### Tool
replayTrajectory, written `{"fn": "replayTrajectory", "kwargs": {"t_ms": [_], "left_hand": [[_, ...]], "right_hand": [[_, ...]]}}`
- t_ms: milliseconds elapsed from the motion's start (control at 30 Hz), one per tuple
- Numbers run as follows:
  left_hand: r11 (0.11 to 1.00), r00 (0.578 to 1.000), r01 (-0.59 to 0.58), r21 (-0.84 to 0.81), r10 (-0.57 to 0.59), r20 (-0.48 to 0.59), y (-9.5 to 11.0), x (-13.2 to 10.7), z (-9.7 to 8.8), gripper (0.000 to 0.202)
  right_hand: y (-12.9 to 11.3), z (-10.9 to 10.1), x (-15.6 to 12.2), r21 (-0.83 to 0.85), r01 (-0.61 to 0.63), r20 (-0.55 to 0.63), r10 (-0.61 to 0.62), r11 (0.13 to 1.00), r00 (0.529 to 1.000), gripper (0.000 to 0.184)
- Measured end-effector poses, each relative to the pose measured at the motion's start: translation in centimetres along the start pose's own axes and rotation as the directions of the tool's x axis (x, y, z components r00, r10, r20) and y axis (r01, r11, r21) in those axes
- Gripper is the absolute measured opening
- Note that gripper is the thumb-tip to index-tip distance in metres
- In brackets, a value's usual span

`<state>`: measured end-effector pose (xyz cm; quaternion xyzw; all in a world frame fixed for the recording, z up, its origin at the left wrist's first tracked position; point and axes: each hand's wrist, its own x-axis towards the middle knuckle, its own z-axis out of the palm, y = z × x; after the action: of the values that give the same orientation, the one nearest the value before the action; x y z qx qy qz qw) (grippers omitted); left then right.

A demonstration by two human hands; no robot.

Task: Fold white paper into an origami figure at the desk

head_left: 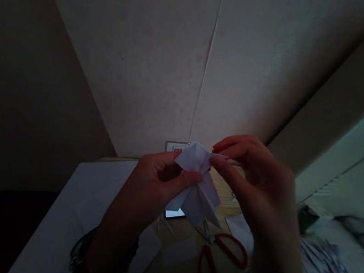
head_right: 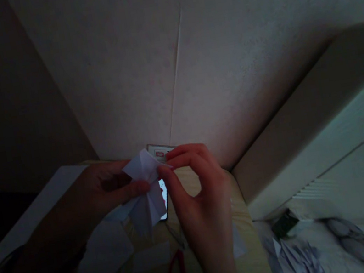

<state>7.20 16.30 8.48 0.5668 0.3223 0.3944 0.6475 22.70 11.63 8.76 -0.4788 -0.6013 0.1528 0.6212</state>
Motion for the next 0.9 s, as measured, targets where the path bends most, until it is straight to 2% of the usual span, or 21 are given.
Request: {"fn": "replayTrajectory", "kwargs": {"t_ms": [200, 567, 767, 900], "left_hand": [[0.998, 1.000, -0.022, 0.053, 0.021, 0.021, 0.4, -0.2, 0.0, 0.013], [0.994, 0.996, -0.032, 0.107, 0.041, -0.083, 0.5, -0.7, 0.6, 0.013], [0.966, 0.986, -0.091, 0.242, 0.122, -0.117, 1.0, -0.8, 0.6, 0.011], [0.929, 0.978, -0.127, 0.347, 0.176, -0.112, 1.3, -1.1, 0.6, 0.009]], "right_hand": [[-0.3, 0.1, -0.4, 0.025, -0.092, -0.004, 0.092, 0.995, 0.996, 0.010], [-0.4, 0.4, -0.4, 0.037, -0.051, -0.048, 0.053, 0.998, 0.997, 0.012], [-0.6, 0.6, -0.3, 0.104, -0.051, -0.075, 0.059, 0.993, 0.995, 0.015], [-0.6, 0.3, -0.1, 0.058, -0.096, 0.026, 0.094, 0.994, 0.995, 0.016]]}}
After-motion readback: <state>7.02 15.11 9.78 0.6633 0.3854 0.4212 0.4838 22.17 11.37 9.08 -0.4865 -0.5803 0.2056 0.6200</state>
